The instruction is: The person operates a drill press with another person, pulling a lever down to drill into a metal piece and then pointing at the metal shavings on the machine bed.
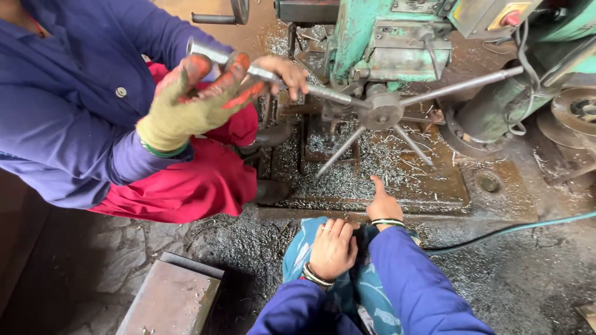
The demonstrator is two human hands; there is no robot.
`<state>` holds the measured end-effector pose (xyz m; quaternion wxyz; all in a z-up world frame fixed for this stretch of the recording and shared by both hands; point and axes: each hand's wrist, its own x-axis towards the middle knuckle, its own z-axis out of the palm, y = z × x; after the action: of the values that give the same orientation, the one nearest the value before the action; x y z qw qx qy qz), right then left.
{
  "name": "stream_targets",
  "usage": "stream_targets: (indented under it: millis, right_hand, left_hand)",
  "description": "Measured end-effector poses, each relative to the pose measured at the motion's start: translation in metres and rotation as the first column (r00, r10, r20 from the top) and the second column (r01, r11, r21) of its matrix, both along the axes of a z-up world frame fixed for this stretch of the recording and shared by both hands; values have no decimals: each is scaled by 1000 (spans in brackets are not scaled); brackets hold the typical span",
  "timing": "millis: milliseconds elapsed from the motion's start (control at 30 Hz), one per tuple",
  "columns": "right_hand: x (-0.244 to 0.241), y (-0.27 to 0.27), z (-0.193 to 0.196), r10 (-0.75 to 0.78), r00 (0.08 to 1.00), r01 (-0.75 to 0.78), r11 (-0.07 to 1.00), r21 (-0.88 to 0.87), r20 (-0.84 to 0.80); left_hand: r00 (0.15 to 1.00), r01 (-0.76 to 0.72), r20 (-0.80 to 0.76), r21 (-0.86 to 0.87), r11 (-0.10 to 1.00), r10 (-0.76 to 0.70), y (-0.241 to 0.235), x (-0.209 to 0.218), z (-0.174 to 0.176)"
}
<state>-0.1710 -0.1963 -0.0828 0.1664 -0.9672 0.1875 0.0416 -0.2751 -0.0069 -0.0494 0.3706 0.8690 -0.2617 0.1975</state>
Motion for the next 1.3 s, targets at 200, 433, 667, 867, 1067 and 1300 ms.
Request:
stream_targets:
  millis: [200, 433, 667, 867, 1067, 1300]
  right_hand:
    - [-5, 0, 8, 15, 1000, -15, 1000, 3, -6]
    - [-9, 15, 18, 38, 999, -38, 999, -6, -25]
    - [-9, 16, 12, 42, 999, -42, 999, 9, -1]
    - [-9, 7, 9, 44, 998, -44, 999, 21, 37]
    - [-9, 0, 7, 36, 999, -36, 999, -7, 39]
    - [-9, -6, 12, 28, 1000, -28, 1000, 11, -9]
  left_hand:
    - [1000, -4, -30, 145, 989, 9, -15, 9, -18]
    - [1000, -25, -10, 223, 974, 28, -17, 11, -21]
    - [999, -41, -3, 214, 976, 42, -15, 11, -22]
    - [999, -54, 9, 223, 973, 54, -16, 12, -24]
    - [998, -55, -9, 248, 967, 59, -16, 13, -25]
    - [998, -58, -1, 239, 969, 60, -17, 13, -23]
